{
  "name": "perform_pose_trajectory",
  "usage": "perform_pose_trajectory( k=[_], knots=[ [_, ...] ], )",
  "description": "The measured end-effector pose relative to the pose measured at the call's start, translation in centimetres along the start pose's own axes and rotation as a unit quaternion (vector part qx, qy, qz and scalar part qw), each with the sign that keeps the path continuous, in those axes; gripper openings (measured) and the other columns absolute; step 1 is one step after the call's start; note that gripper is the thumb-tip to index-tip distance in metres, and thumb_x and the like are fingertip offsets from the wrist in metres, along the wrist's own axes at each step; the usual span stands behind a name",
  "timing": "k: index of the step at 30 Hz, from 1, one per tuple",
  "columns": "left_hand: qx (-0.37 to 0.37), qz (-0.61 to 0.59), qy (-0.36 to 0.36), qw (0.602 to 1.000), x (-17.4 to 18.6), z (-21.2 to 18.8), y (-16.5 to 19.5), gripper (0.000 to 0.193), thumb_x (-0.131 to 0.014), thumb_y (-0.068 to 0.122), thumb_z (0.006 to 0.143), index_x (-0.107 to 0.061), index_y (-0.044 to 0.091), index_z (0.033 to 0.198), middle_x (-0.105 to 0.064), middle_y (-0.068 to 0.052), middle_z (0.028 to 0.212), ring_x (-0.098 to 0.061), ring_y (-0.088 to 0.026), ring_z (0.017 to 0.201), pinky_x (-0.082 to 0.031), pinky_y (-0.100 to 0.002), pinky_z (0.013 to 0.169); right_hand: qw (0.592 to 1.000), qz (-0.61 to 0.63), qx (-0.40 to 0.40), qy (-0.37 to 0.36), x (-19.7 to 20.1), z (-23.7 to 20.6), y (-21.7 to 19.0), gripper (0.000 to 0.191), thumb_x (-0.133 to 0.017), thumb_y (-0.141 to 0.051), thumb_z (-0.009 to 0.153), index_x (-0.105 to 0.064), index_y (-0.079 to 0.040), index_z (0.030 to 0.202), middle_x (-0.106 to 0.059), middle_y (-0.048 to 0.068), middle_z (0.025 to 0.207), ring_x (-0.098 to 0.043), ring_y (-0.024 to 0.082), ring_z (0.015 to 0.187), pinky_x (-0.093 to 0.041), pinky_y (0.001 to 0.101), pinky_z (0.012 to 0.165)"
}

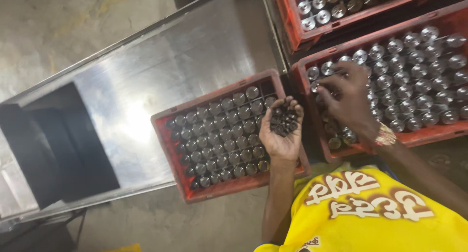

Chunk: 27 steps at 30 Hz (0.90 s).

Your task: The person repeatedly picks up small metal caps from a red crate and places them into another red crate. The person occasionally gathers several caps in one hand before transferring them.

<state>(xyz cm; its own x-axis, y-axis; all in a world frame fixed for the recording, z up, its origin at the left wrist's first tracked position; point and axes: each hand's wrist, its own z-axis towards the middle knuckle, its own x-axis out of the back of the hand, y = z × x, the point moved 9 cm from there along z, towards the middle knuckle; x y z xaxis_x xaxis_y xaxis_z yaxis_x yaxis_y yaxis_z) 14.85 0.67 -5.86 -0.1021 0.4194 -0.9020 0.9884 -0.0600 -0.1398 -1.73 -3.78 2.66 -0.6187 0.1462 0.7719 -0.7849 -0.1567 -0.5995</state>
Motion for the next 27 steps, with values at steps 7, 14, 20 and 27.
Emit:
perform_pose_trajectory(
  k=[7, 14, 20, 27],
  knots=[
    [0.007, 0.027, 0.000, 1.000, 0.5, -1.0, -1.1, 0.040, -0.045, 0.023, 0.108, -0.060, -0.010, 0.127, -0.061, -0.029, 0.137, -0.058, -0.041, 0.130, -0.045, -0.054, 0.118, 0.973, 0.210, -0.029, -0.091, 0.4, -4.9, -6.0, 0.024, -0.079, -0.009, 0.085, -0.071, -0.004, 0.107, -0.068, 0.008, 0.104, -0.070, 0.020, 0.088, -0.056, 0.0325, 0.077],
    [-0.008, 0.081, 0.006, 0.997, 1.4, -0.7, -1.0, 0.038, -0.044, 0.022, 0.108, -0.062, -0.009, 0.121, -0.064, -0.027, 0.132, -0.062, -0.040, 0.126, -0.049, -0.053, 0.115, 0.984, 0.167, 0.003, -0.062, 1.2, -5.1, -7.5, 0.020, -0.081, -0.009, 0.083, -0.073, -0.003, 0.100, -0.072, 0.011, 0.106, -0.073, 0.023, 0.098, -0.060, 0.0337, 0.084],
    [-0.001, 0.005, 0.011, 1.000, 1.4, -0.1, 0.0, 0.034, -0.050, 0.019, 0.106, -0.065, -0.009, 0.119, -0.065, -0.028, 0.128, -0.064, -0.039, 0.122, -0.051, -0.052, 0.111, 0.989, 0.103, -0.102, 0.032, 3.4, -1.3, -0.9, 0.012, -0.077, -0.005, 0.096, -0.074, -0.002, 0.106, -0.077, 0.010, 0.113, -0.077, 0.020, 0.098, -0.062, 0.0334, 0.086],
    [0.004, 0.005, 0.017, 1.000, 1.7, -0.3, -0.1, 0.032, -0.053, 0.018, 0.104, -0.066, -0.009, 0.115, -0.067, -0.027, 0.122, -0.065, -0.038, 0.116, -0.053, -0.051, 0.106, 0.994, -0.079, 0.072, 0.026, 0.6, 4.4, 0.7, 0.022, -0.087, -0.011, 0.084, -0.071, -0.006, 0.099, -0.071, 0.010, 0.102, -0.064, 0.031, 0.100, -0.054, 0.0417, 0.088]
  ],
)
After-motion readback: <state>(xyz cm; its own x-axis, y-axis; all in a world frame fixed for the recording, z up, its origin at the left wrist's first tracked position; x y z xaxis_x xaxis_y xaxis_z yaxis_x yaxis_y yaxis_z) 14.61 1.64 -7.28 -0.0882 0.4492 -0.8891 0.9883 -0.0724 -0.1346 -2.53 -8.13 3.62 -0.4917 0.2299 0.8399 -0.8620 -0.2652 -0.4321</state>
